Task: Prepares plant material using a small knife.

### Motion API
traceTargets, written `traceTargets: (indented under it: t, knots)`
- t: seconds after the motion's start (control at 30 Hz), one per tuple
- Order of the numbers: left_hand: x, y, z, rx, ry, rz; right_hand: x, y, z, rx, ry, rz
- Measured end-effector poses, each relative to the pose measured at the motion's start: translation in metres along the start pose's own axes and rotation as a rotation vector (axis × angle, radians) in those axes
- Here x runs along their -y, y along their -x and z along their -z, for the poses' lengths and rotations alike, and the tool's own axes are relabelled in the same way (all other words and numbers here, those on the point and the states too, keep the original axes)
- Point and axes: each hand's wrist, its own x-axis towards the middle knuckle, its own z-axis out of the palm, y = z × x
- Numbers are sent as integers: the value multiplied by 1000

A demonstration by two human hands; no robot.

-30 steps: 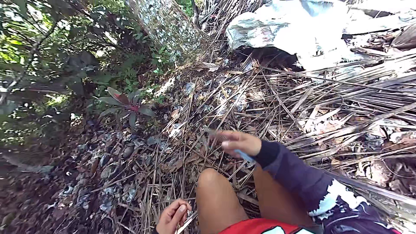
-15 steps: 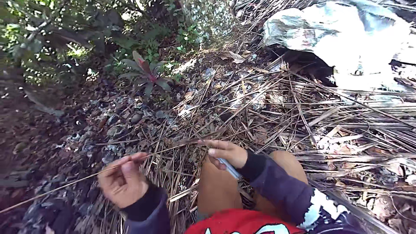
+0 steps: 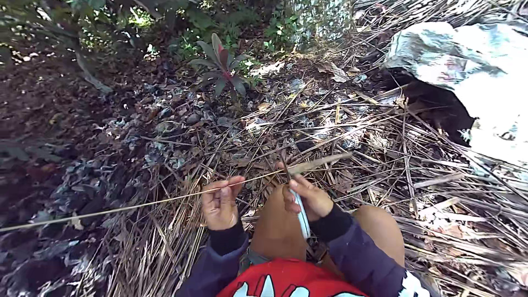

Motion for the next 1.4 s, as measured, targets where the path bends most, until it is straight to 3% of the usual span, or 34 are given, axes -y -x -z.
traceTargets:
  t: [0.1, 0.13, 0.23, 0.27, 0.33, 0.4, 0.47, 0.53, 0.57, 0.6, 0.63, 0.67, 0.7, 0.77, 0.8, 0.9, 1.03, 1.13, 1.27, 1.33, 1.4]
  knots:
    - [-7, 24, -11, 110, -173, 445, 7, -2, 12, -98, 44, 43]
    - [-7, 31, -14, 214, -292, 406, 9, -1, 17, -95, 104, 38]
    - [2, 26, -15, 430, -734, -219, 17, 4, 26, -38, 266, 18]
    - [2, 17, -17, 461, -837, -295, 18, 6, 28, -27, 295, 16]
    - [-4, 10, -24, 618, -877, -189, 22, 10, 31, -58, 316, 43]
    - [-13, 16, -37, 823, -690, -156, 27, 12, 35, -126, 277, 83]
    - [-17, 23, -55, 887, -532, -396, 30, 13, 39, -180, 234, 109]
    - [-20, 9, -78, 800, -704, -651, 30, 11, 42, -251, 225, 122]
    - [-17, -10, -88, 742, -890, -681, 27, 7, 48, -292, 234, 115]
    - [-8, -33, -94, 760, -1107, -596, 23, 2, 56, -329, 257, 89]
    - [7, -57, -95, 852, -1326, -372, 19, -3, 66, -378, 279, 63]
    - [31, -77, -93, 995, -1457, 10, 13, -7, 76, -434, 290, 34]
    - [67, -85, -78, 1103, -1462, 327, 7, -9, 86, -495, 295, 6]
    - [130, -65, -43, 1100, -1190, 588, 6, -9, 98, -563, 341, -21]
    - [139, -53, -37, 1060, -1082, 608, 9, -7, 97, -555, 374, -15]
    - [110, -22, -41, 996, -994, 682, 9, 8, 88, -342, 548, -72]
    - [75, -9, -37, 855, -914, 525, 11, 11, 84, -209, 693, -205]
    - [57, -5, -14, 857, -830, 535, 12, 9, 90, -275, 450, 9]
    - [42, 0, 33, 884, -602, 774, 36, 12, 109, -359, 260, 244]
    - [38, 4, 39, 877, -517, 866, 38, 14, 110, -390, 277, 270]
    - [35, 6, 21, 863, -530, 806, 30, 12, 103, -369, 318, 223]
